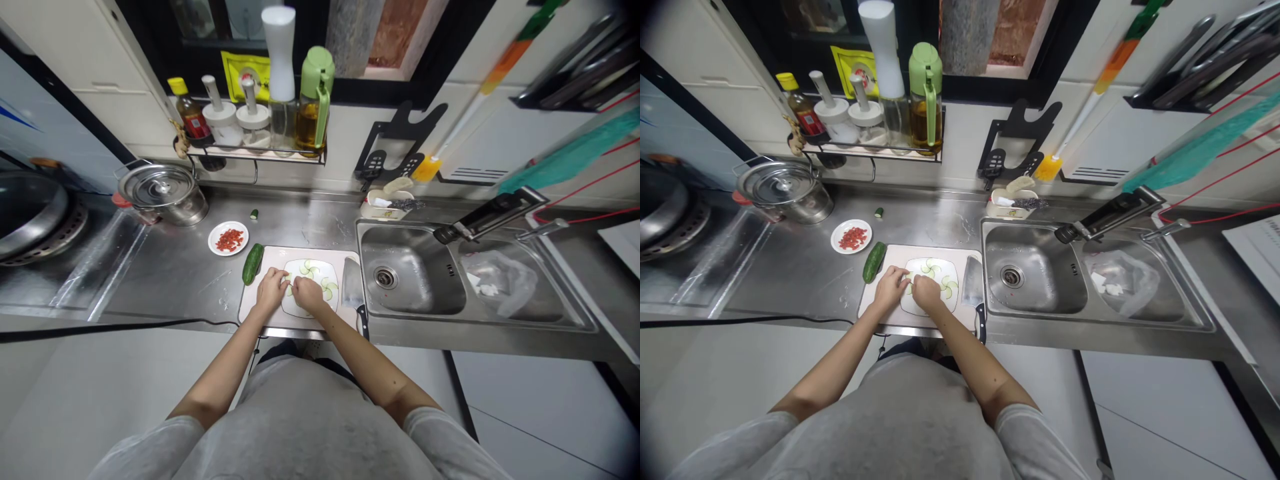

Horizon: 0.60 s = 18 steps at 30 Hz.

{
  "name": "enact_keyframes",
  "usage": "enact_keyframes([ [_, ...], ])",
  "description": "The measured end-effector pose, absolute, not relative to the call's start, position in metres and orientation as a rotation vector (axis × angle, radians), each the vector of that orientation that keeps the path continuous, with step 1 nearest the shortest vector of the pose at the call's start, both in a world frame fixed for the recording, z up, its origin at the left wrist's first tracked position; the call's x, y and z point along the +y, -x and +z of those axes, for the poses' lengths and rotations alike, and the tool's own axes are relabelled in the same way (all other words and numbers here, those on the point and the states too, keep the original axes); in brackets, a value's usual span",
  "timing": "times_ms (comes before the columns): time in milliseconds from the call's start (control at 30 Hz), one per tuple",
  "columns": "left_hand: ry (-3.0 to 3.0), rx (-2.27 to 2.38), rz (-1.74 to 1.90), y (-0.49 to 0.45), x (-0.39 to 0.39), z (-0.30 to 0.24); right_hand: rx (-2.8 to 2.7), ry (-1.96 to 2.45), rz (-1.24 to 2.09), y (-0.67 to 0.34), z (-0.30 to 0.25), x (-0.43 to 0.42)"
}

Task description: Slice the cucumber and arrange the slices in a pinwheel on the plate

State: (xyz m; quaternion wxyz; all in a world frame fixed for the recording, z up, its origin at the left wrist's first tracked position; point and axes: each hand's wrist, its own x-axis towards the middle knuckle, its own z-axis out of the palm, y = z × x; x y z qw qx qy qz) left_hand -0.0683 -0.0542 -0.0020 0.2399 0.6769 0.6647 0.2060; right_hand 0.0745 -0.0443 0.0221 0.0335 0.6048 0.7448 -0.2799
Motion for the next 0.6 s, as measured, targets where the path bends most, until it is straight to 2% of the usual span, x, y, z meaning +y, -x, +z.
enact_keyframes([
  [600, -1.817, 1.859, 0.584, 0.0663, -0.0578, -0.0014, 2.325, -1.839, -0.77, -0.0768, 0.0173, -0.0465],
])
